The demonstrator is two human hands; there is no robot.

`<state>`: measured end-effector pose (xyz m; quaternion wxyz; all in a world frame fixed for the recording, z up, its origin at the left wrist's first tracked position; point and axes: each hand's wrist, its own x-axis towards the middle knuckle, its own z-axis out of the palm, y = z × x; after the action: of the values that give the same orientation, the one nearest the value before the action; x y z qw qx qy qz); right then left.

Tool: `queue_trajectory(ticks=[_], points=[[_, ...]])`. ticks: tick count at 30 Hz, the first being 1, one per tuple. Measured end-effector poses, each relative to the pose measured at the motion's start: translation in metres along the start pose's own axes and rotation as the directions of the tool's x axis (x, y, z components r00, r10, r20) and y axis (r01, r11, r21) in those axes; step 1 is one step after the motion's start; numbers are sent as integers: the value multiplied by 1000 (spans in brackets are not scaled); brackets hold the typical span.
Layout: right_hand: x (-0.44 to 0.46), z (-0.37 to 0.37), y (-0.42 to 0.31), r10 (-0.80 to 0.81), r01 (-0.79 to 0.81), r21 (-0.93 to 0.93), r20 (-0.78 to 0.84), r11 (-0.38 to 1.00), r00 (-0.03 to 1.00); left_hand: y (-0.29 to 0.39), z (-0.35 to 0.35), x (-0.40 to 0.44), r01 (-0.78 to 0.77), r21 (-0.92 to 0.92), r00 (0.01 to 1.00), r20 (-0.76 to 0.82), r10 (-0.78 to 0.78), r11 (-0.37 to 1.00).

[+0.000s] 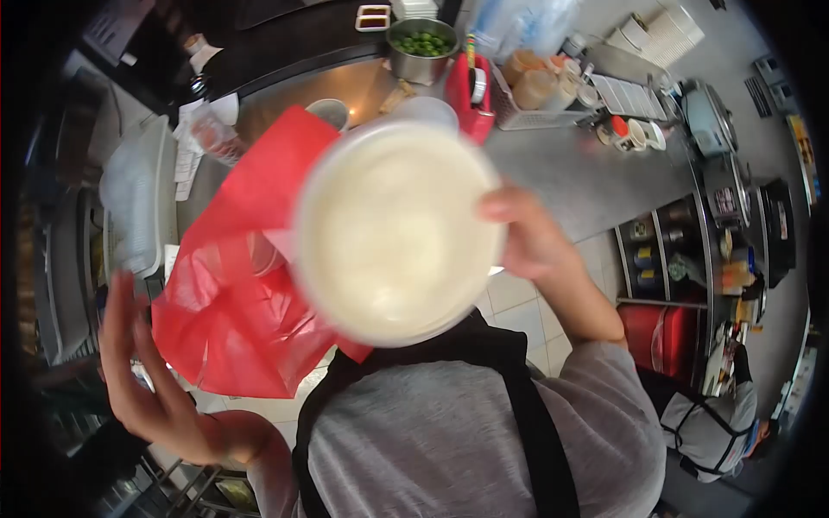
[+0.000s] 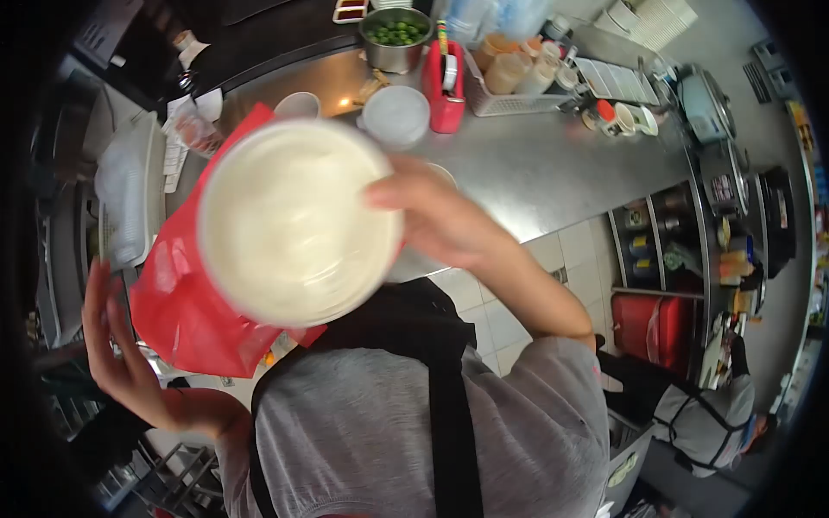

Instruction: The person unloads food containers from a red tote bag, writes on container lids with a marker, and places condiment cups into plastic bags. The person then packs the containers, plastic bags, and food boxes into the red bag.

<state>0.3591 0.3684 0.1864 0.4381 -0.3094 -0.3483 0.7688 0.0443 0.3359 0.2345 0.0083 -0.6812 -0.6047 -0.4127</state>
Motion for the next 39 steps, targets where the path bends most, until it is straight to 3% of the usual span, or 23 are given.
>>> queue_trajectory(ticks=[1,2,3,5,7,9,11,13,15,17,18,20,21,23,25,27,29,30,31,32,34,36,39], points=[[-20,-25,-5,-45,52,56,-106,997,993,26,12,-12,-75,-161,991,-125,55,984],[-39,-50,-6,-82,106,107,-210,989,974,22,13,-17,-207,-459,956,94,278,864],[-53,-70,-10,-131,152,41,-313,988,941,23,15,-15,-220,-729,819,222,528,648],[-71,-116,-8,-188,191,-34,-411,981,892,58,42,-16,182,-793,540,575,614,582],[-81,-182,16,-217,106,-203,-665,973,715,88,90,-26,539,-612,326,786,526,580],[-87,-242,40,-90,48,-78,-724,996,684,105,149,-45,525,-587,280,803,526,617],[-88,-283,59,-13,39,22,-689,999,725,122,213,-63,470,-620,313,782,538,628],[-88,-307,66,-24,-42,-80,-678,996,735,134,298,-91,458,-670,488,739,464,585],[-86,-332,70,-15,-90,-115,-694,989,720,150,377,-106,230,-646,692,635,345,728],[-83,-349,74,-427,-84,-551,-725,830,540,168,442,-111,240,-593,814,554,173,768],[-77,-348,71,-425,-81,-548,-726,833,540,177,466,-110,238,-590,813,556,174,771],[-58,-338,65,-519,-27,-623,-673,782,527,190,496,-109,581,-531,703,710,-51,616],[-47,-340,70,-496,-33,-610,-674,792,548,192,499,-109,582,-528,701,711,-52,619],[-40,-345,78,-342,30,-409,-718,912,606,193,505,-110,764,-382,541,818,-195,520],[-32,-354,79,-285,57,-319,-731,946,620,188,518,-114,748,-432,583,790,-188,504],[-30,-356,88,-590,97,-642,-620,760,517,187,519,-127,741,-457,603,776,-187,492],[-38,-339,82,-605,-40,-694,-652,719,458,192,519,-127,649,-610,743,638,-203,455],[-41,-328,72,-643,-163,-741,-653,651,401,197,512,-125,650,-611,742,638,-206,451],[-42,-323,69,-631,-280,-792,-604,542,488,201,504,-122,570,-624,802,563,-197,535],[-42,-319,74,-632,-276,-795,-600,540,490,201,498,-122,482,-621,855,487,-177,618],[-36,-309,86,-793,-576,-808,-271,-121,546,201,496,-120,491,-613,847,503,-173,620],[-34,-295,92,-735,-534,-840,-300,-100,609,201,497,-119,517,-595,829,528,-185,615],[-36,-285,95,-781,-579,-815,-343,-29,522,194,497,-126,519,-509,799,573,-179,687]])
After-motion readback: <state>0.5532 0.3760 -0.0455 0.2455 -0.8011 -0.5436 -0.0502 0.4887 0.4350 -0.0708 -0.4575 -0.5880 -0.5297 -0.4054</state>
